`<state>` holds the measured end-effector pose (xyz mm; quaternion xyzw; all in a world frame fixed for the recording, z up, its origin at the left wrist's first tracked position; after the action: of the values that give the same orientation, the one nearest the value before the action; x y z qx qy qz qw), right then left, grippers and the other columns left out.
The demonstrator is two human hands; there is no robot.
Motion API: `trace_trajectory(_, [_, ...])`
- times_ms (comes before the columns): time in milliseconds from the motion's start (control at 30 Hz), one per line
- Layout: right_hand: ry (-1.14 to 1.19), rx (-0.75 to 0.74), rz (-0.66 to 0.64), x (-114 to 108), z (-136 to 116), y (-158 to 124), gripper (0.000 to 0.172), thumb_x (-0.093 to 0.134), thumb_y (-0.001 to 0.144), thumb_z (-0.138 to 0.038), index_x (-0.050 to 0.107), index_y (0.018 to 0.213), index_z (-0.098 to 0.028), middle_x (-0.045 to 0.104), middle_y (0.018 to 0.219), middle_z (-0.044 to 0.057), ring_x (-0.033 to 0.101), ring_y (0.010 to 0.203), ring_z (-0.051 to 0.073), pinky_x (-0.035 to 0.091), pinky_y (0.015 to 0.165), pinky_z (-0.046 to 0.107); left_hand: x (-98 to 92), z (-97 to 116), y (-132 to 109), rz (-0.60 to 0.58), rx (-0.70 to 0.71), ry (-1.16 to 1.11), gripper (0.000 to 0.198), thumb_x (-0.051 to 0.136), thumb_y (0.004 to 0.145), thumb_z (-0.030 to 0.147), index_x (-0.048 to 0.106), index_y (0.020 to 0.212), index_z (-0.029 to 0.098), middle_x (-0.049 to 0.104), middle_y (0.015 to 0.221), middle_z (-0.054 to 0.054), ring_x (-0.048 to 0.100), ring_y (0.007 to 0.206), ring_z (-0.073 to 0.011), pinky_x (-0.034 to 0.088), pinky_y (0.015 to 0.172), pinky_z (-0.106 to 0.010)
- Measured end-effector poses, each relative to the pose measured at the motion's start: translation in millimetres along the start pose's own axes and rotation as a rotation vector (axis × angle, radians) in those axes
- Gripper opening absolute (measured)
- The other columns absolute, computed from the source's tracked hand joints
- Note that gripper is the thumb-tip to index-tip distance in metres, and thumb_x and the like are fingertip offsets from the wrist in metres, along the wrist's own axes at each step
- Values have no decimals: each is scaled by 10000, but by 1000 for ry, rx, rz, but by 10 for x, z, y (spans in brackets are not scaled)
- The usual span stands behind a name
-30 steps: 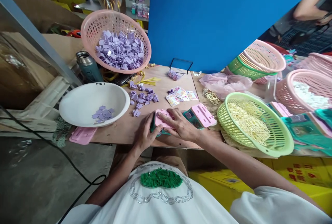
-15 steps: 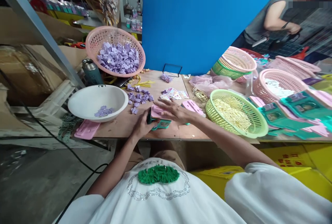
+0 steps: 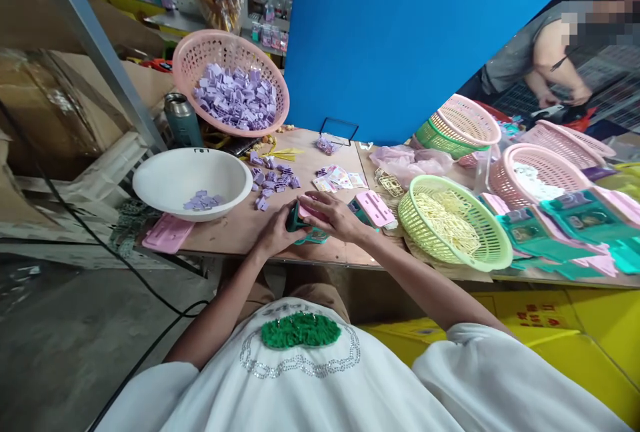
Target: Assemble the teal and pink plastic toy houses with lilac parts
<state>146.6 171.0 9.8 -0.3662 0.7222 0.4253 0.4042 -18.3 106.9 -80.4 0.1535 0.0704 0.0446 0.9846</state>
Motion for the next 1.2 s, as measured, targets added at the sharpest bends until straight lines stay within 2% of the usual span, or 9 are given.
trace_trajectory(133, [-99, 19, -40, 19, -76, -21, 567, 452, 1068, -555, 613, 1482, -202, 570, 1448, 199, 585, 1272, 325, 511, 1058, 516, -5, 35, -1, 3, 42, 36, 694, 802, 802, 356, 539, 1422, 186, 615, 1459, -156, 590, 1363, -330, 466, 1183, -490])
trace_trajectory(300, [-82, 41, -27, 103, -61, 2, 540, 456, 1070, -538, 628, 1464, -211, 594, 1413, 188, 593, 1212, 307, 519, 1026, 495, -18, 79, -4, -22, 51, 65, 612, 761, 809, 269, 569, 1385, 194, 644, 1415, -141, 614, 1324, -329, 477, 1173, -494])
trace_trajectory(500, [-116, 46, -83, 180, -43, -59, 560, 408, 1079, -519, 587, 1510, -211, 539, 1476, 211, 555, 1267, 355, 472, 1040, 552, -23, 37, -22, -34, 37, 61, 690, 782, 811, 298, 525, 1443, 201, 593, 1482, -157, 555, 1400, -336, 437, 1212, -507])
trace_trajectory(667, [-155, 147, -103, 194, -30, -72, 566, 387, 1076, -524, 557, 1545, -256, 501, 1514, 200, 520, 1284, 387, 426, 1070, 608, 11, 5, -10, -60, 71, 48, 696, 764, 813, 275, 507, 1455, 198, 590, 1472, -148, 551, 1395, -327, 431, 1218, -493])
trace_trajectory(833, [-55, 56, -201, 116, -23, -44, 592, 340, 1091, -526, 490, 1592, -247, 494, 1500, 185, 521, 1281, 330, 449, 1092, 546, 24, 14, -1, -14, 66, 85, 619, 762, 799, 244, 553, 1380, 188, 631, 1395, -145, 593, 1334, -319, 474, 1174, -477])
trace_trajectory(900, [-80, 54, -181, 136, -33, -55, 583, 325, 1094, -523, 547, 1551, -238, 498, 1491, 191, 517, 1297, 335, 447, 1091, 549, 26, 33, 4, -20, 98, 82, 594, 747, 804, 229, 560, 1366, 177, 640, 1382, -147, 603, 1318, -311, 479, 1167, -462])
trace_trajectory(1000, [-119, 127, -86, 197, -50, -71, 605, 302, 1094, -541, 626, 1485, -212, 506, 1492, 216, 496, 1353, 363, 415, 1118, 590, 16, 42, 10, -16, 109, 85, 592, 738, 803, 221, 565, 1367, 179, 642, 1394, -139, 609, 1314, -306, 475, 1170, -458])
trace_trajectory(1100, [26, 184, -96, 156, -16, -30, 663, 299, 1079, -618, 619, 1495, -212, 521, 1518, 195, 502, 1395, 349, 403, 1168, 572, 6, 13, 15, -27, 66, 68, 623, 751, 794, 238, 565, 1387, 190, 639, 1414, -128, 602, 1331, -308, 464, 1179, -467])
trace_trajectory(1200, [305, 251, -174, -61, 87, 39, 673, 251, 1087, -642, 474, 1603, -272, 557, 1530, 128, 529, 1417, 295, 454, 1163, 503, -3, -43, 30, -44, 20, 10, 685, 776, 795, 279, 544, 1435, 198, 630, 1437, -129, 593, 1351, -309, 454, 1184, -474])
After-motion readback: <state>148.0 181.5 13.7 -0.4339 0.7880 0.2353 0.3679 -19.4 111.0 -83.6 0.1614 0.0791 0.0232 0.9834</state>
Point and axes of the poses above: each hand's wrist, its own y-axis towards the middle knuckle, its own x-axis out of the palm, z = x × y, the point moved 3 cm from there along y, towards the middle knuckle
